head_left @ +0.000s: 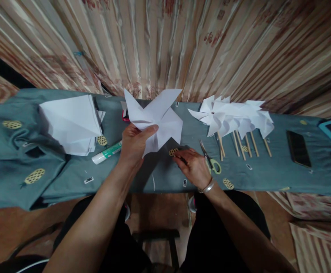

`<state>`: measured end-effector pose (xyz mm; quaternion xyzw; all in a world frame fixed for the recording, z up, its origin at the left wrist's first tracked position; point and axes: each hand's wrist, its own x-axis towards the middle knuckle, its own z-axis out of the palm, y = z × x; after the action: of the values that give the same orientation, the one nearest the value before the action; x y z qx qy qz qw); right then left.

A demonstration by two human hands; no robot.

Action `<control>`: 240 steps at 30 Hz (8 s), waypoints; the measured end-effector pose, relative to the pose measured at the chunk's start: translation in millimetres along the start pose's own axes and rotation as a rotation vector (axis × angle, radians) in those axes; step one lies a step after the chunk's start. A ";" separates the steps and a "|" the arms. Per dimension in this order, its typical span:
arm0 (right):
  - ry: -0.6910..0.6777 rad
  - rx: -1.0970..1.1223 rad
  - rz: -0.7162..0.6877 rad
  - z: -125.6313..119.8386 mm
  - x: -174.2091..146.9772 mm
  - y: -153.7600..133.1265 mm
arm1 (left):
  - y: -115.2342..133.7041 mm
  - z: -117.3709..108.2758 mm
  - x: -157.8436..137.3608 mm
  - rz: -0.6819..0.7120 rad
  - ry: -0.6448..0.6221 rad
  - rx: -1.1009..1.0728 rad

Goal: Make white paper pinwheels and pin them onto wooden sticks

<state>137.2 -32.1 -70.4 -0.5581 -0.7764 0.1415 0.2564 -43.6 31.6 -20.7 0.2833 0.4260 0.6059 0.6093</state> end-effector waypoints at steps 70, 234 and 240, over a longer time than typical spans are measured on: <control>0.283 0.362 0.162 -45.5 18.3 -38.6 | -15.8 15.1 -10.9 0.006 -0.300 0.295; 0.275 0.740 0.468 -29.2 18.3 -38.5 | -17.2 -1.9 -29.5 -0.226 -0.308 0.245; 0.282 0.779 0.528 -33.7 16.8 -30.7 | -10.7 -13.6 -23.6 -0.158 -0.416 0.202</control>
<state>127.5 -29.0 -22.9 -0.6119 -0.4555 0.4048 0.5041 -47.7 5.0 -32.2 0.4273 0.3708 0.4393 0.6978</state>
